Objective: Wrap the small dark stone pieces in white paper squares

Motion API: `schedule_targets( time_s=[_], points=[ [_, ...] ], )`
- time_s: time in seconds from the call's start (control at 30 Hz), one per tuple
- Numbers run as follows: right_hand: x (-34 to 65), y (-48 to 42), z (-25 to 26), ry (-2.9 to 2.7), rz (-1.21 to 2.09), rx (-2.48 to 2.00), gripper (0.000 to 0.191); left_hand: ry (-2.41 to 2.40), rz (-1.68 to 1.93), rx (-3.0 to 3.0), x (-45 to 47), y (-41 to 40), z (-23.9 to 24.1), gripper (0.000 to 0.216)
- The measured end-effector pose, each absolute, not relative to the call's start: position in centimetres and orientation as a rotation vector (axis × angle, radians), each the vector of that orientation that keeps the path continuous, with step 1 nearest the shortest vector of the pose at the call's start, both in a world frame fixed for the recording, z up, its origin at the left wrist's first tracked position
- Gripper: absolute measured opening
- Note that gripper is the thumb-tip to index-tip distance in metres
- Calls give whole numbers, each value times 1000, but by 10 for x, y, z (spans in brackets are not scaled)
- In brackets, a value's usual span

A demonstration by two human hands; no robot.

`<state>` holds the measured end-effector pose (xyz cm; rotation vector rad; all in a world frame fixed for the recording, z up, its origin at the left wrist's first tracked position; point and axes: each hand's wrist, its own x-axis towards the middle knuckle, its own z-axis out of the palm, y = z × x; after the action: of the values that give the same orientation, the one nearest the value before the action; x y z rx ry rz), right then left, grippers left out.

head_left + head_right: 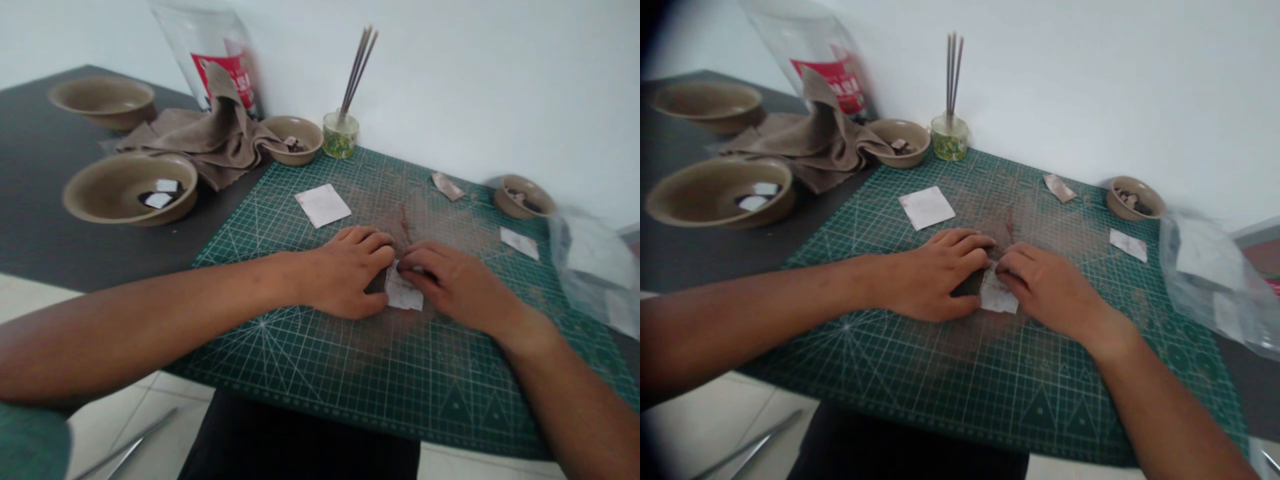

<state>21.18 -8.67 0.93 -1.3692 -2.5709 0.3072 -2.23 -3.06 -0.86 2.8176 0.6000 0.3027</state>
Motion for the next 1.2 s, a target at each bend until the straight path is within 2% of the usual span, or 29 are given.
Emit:
schedule_targets(
  time_s=[0.07,0.2,0.4,0.57,0.73,0.9,1.0,1.1,1.2],
  points=[
    [217,-86,11,-2556,277,-1442,12,611,296,2816,-22,-31,-8,42],
    [213,-92,11,-2667,486,-1239,14,596,289,2821,-22,-31,-8,42],
    [211,-86,12,-2567,334,-1441,12,627,308,2831,-22,-31,-9,40],
    [210,-94,16,-2678,636,-1291,10,600,306,2829,-22,-31,-10,44],
    [209,-88,16,-2532,413,-1443,9,626,309,2825,-22,-31,-10,42],
    [212,-94,19,-2652,674,-1317,9,600,302,2820,-23,-32,-7,43],
    [207,-92,16,-2597,572,-1292,11,601,308,2819,-23,-32,-7,41],
    [212,-88,16,-2532,400,-1460,9,623,319,2816,-23,-32,-8,40],
    [216,-92,19,-2619,562,-1428,8,614,315,2820,-23,-32,-8,41]
  ],
)
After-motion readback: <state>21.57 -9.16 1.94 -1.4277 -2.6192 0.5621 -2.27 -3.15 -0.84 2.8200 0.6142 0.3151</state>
